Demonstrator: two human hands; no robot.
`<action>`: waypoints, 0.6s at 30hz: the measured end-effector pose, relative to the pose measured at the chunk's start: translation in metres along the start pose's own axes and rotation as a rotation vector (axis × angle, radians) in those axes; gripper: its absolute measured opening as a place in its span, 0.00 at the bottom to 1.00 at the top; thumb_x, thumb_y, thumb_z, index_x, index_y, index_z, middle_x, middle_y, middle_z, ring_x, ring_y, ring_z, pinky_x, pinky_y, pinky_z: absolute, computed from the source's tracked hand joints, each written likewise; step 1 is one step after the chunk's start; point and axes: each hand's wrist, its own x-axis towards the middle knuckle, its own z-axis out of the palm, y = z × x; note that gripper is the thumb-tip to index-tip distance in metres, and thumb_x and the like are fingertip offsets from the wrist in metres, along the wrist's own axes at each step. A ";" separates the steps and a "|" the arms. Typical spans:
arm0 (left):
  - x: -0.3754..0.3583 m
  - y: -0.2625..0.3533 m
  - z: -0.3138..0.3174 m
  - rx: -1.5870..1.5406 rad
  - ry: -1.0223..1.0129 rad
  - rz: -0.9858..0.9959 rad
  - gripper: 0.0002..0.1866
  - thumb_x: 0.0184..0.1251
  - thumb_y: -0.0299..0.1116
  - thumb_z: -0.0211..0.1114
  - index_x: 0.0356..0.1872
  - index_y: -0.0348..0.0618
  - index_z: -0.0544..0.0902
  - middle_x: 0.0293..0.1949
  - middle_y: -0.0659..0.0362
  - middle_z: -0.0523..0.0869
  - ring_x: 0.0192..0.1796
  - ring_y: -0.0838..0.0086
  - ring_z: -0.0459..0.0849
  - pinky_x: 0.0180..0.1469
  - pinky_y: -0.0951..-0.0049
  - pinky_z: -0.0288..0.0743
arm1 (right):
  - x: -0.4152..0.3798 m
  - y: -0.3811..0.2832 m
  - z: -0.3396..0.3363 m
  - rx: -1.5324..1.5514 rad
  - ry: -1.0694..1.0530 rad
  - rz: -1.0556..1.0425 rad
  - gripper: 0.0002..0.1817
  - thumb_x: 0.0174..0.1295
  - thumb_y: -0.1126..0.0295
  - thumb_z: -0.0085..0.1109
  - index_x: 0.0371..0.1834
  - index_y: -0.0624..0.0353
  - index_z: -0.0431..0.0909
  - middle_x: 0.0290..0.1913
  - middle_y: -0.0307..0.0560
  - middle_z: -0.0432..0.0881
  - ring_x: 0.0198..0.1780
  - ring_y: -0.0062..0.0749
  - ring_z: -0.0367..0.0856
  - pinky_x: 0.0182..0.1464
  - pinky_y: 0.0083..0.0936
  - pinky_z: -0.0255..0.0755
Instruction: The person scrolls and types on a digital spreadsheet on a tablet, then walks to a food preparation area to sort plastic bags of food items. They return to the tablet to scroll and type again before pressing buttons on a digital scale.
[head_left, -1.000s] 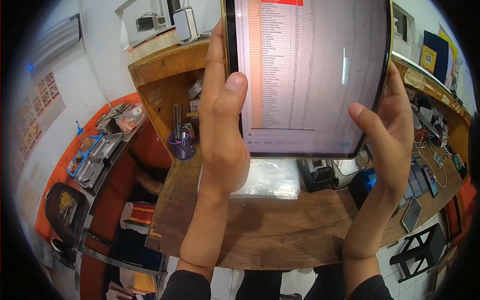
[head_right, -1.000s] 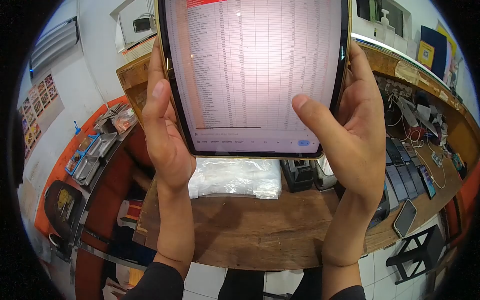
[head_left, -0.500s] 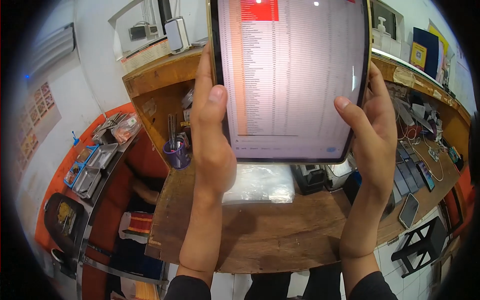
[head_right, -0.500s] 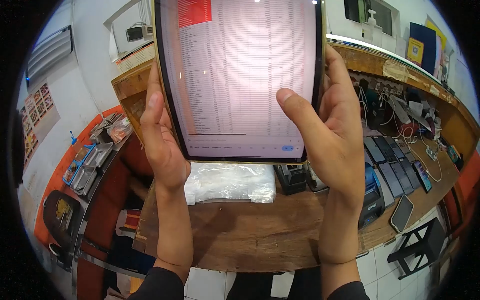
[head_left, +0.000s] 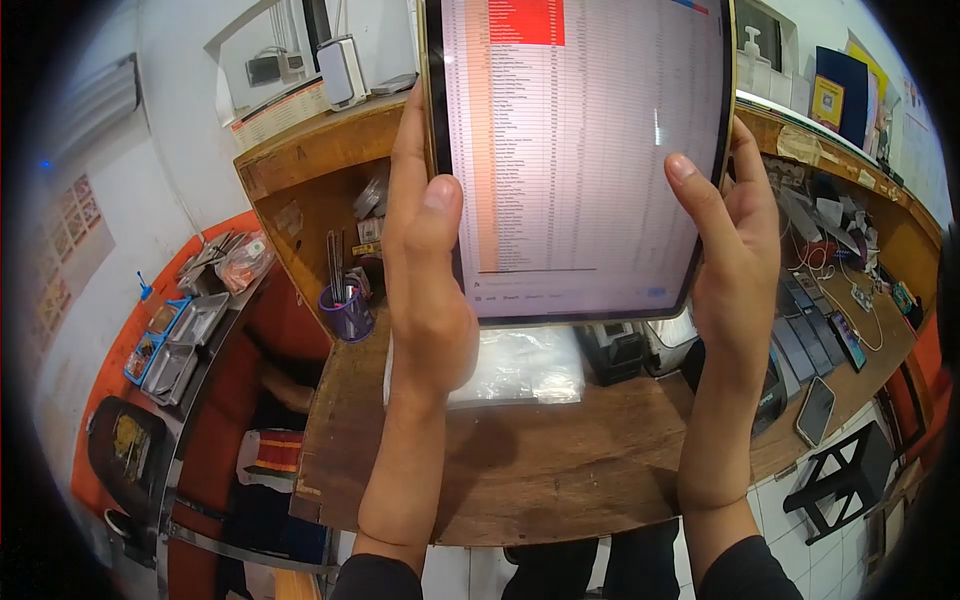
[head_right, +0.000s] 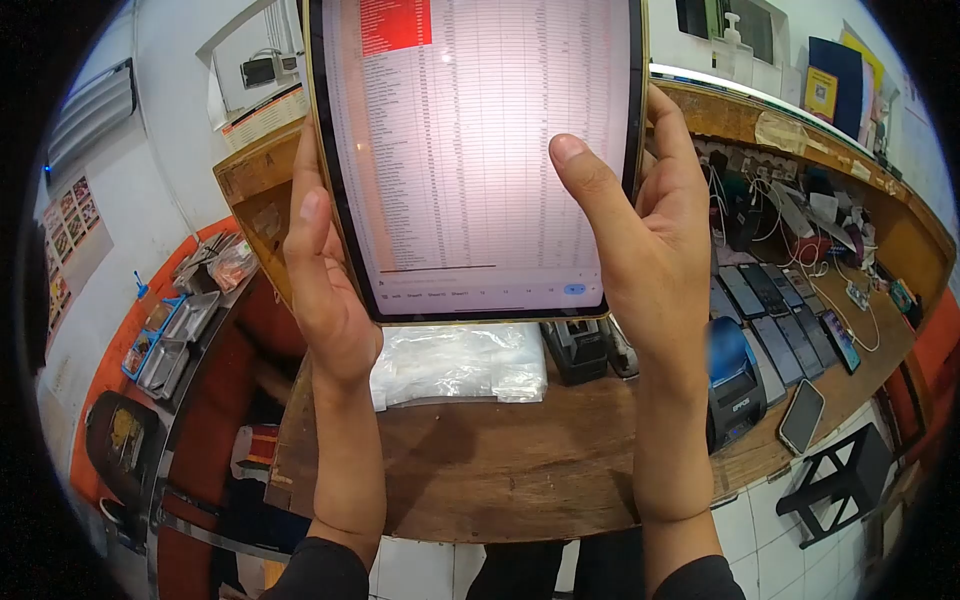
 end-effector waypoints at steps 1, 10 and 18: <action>0.000 0.001 0.001 0.001 0.000 0.001 0.33 0.71 0.45 0.36 0.71 0.33 0.53 0.68 0.49 0.66 0.66 0.72 0.69 0.68 0.71 0.61 | 0.000 0.000 0.000 0.001 -0.001 -0.001 0.26 0.64 0.70 0.57 0.62 0.71 0.61 0.44 0.57 0.82 0.46 0.27 0.82 0.48 0.21 0.76; -0.001 0.001 0.000 -0.018 -0.001 -0.031 0.34 0.72 0.45 0.38 0.72 0.32 0.51 0.68 0.48 0.65 0.66 0.72 0.69 0.67 0.72 0.62 | -0.001 -0.004 0.003 0.023 0.058 -0.021 0.26 0.64 0.70 0.57 0.61 0.70 0.62 0.40 0.56 0.83 0.40 0.26 0.83 0.43 0.18 0.77; -0.001 0.002 0.001 -0.008 0.015 -0.002 0.34 0.71 0.46 0.38 0.72 0.32 0.51 0.68 0.48 0.64 0.67 0.71 0.68 0.68 0.71 0.61 | -0.002 -0.004 -0.001 0.005 0.012 -0.016 0.26 0.63 0.72 0.55 0.62 0.70 0.61 0.42 0.55 0.82 0.44 0.25 0.82 0.47 0.19 0.75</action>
